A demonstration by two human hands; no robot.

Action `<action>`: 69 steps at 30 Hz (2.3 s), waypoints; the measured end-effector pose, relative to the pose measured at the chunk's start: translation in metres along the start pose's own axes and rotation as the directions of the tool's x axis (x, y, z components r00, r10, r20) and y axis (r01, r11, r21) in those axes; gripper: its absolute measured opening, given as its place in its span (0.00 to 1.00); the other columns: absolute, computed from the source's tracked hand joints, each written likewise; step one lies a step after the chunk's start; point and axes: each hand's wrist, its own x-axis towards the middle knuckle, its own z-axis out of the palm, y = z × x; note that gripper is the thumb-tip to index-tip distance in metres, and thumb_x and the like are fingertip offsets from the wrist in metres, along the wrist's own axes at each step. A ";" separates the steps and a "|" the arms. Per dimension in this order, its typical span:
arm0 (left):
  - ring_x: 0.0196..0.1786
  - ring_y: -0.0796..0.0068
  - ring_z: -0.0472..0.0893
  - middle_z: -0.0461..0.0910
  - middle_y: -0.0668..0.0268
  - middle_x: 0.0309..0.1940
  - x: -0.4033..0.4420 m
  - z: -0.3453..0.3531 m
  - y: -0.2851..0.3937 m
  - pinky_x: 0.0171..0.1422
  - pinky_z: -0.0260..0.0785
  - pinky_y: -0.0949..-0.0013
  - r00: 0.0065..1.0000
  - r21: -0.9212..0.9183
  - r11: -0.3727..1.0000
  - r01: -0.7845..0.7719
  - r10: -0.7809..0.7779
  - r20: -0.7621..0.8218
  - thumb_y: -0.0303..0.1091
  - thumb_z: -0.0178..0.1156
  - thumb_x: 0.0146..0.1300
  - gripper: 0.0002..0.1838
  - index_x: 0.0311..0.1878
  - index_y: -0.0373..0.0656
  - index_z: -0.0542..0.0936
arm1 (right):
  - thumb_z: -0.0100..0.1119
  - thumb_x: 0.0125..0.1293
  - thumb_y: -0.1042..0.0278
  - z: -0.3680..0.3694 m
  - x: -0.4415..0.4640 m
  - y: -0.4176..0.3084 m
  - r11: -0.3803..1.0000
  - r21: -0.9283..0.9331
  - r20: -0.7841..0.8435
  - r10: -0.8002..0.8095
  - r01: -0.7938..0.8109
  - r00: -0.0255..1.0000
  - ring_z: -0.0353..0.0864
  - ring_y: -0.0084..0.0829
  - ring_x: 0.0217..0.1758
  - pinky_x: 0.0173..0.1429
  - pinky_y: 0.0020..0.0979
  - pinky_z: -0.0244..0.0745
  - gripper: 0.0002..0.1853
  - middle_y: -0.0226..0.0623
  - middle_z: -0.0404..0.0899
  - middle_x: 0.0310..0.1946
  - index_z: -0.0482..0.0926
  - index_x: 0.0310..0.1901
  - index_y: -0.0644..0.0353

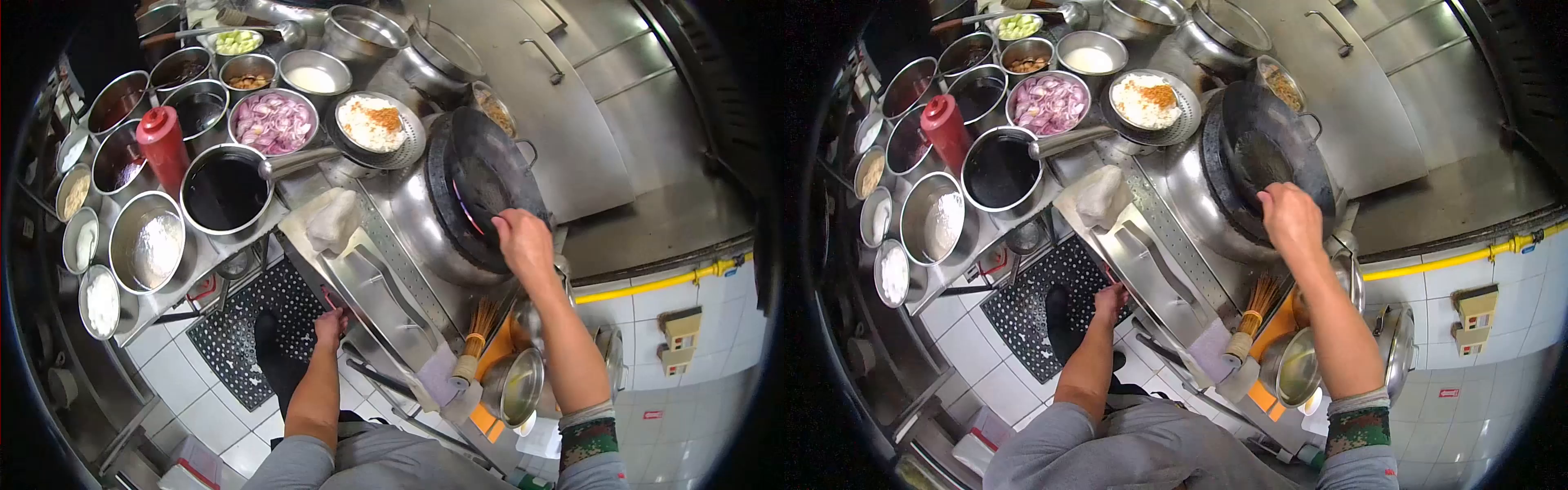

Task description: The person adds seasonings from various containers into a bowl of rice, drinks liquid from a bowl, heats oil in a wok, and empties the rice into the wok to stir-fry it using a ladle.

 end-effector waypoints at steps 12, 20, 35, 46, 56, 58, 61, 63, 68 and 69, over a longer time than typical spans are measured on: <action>0.24 0.77 0.79 0.83 0.66 0.28 -0.002 0.003 0.001 0.26 0.71 0.75 1.000 0.004 1.000 0.011 -0.011 -0.021 0.32 0.58 0.68 0.10 0.41 0.35 0.83 | 0.62 0.66 0.63 -0.023 0.004 0.013 0.999 0.004 -0.065 -0.033 0.033 0.997 0.82 0.53 0.40 0.47 0.47 0.76 0.11 0.49 0.83 0.34 0.84 0.36 0.63; 0.24 0.76 0.79 0.83 0.65 0.28 -0.002 -0.001 0.002 0.26 0.73 0.76 1.000 -0.020 1.000 0.012 -0.012 0.014 0.31 0.61 0.66 0.08 0.40 0.35 0.82 | 0.62 0.65 0.64 -0.025 0.006 0.014 0.999 0.003 -0.072 -0.040 0.040 0.997 0.82 0.52 0.39 0.47 0.47 0.76 0.10 0.49 0.83 0.35 0.84 0.36 0.63; 0.24 0.73 0.79 0.80 0.66 0.26 0.000 -0.006 -0.001 0.26 0.70 0.70 0.997 -0.027 0.999 0.019 -0.017 0.071 0.33 0.63 0.65 0.08 0.37 0.38 0.80 | 0.59 0.66 0.61 -0.010 0.001 0.008 0.999 0.010 -0.030 -0.031 0.031 0.999 0.83 0.51 0.40 0.47 0.47 0.78 0.12 0.49 0.83 0.35 0.84 0.34 0.61; 0.49 0.49 0.84 0.85 0.47 0.41 -0.179 -0.017 0.140 0.55 0.74 0.57 0.795 0.819 0.022 -0.573 -0.227 0.562 0.56 0.65 0.60 0.27 0.47 0.38 0.86 | 0.61 0.64 0.55 -0.055 -0.175 0.144 0.795 0.166 0.182 0.557 -0.584 0.810 0.78 0.52 0.57 0.63 0.43 0.73 0.25 0.53 0.78 0.53 0.77 0.59 0.61; 0.59 0.48 0.76 0.78 0.52 0.56 -0.296 0.272 0.256 0.64 0.67 0.51 -0.072 -0.007 -0.395 -0.919 0.149 0.986 0.42 0.67 0.61 0.22 0.55 0.40 0.80 | 0.60 0.61 0.69 0.014 -0.344 0.226 0.371 -0.102 0.237 0.910 -0.923 0.340 0.77 0.59 0.56 0.59 0.51 0.74 0.18 0.58 0.75 0.49 0.72 0.52 0.63; 0.55 0.49 0.76 0.79 0.55 0.51 -0.288 0.310 0.243 0.59 0.68 0.50 -0.115 -0.028 -0.507 -0.861 0.141 0.983 0.42 0.66 0.61 0.19 0.50 0.41 0.81 | 0.59 0.63 0.68 0.023 -0.348 0.228 0.405 -0.103 0.207 0.902 -0.908 0.379 0.79 0.60 0.52 0.57 0.52 0.75 0.16 0.57 0.78 0.42 0.73 0.50 0.64; 0.49 0.51 0.77 0.80 0.57 0.42 -0.264 0.335 0.228 0.50 0.68 0.48 0.018 0.011 -0.597 -0.802 -0.005 1.000 0.43 0.65 0.62 0.14 0.42 0.42 0.81 | 0.58 0.65 0.65 0.043 -0.359 0.242 0.489 -0.088 0.192 0.864 -0.868 0.466 0.81 0.59 0.43 0.51 0.53 0.77 0.14 0.52 0.79 0.29 0.74 0.49 0.63; 0.44 0.51 0.77 0.79 0.58 0.37 -0.250 0.329 0.221 0.45 0.67 0.48 0.069 0.022 -0.625 -0.780 -0.051 0.996 0.44 0.64 0.63 0.14 0.36 0.42 0.80 | 0.57 0.67 0.63 0.013 -0.346 0.216 0.434 -0.011 0.136 0.893 -0.901 0.429 0.84 0.52 0.33 0.40 0.50 0.79 0.14 0.46 0.77 0.21 0.75 0.49 0.62; 0.40 0.47 0.78 0.80 0.54 0.34 -0.260 0.337 0.236 0.45 0.69 0.47 0.084 -0.003 -0.632 -0.775 -0.108 0.991 0.45 0.61 0.66 0.16 0.32 0.41 0.79 | 0.55 0.69 0.66 -0.072 -0.294 0.118 -0.118 0.673 0.562 0.724 -0.730 0.401 0.68 0.20 0.18 0.19 0.26 0.64 0.24 0.29 0.68 0.19 0.68 0.66 0.56; 0.41 0.48 0.78 0.81 0.55 0.34 -0.259 0.337 0.236 0.45 0.69 0.48 0.084 -0.009 -0.643 -0.766 -0.115 0.990 0.46 0.60 0.66 0.16 0.32 0.41 0.80 | 0.55 0.69 0.70 -0.084 -0.278 0.102 -0.163 0.713 0.571 0.698 -0.682 0.431 0.69 0.20 0.19 0.20 0.26 0.65 0.26 0.28 0.68 0.23 0.66 0.67 0.56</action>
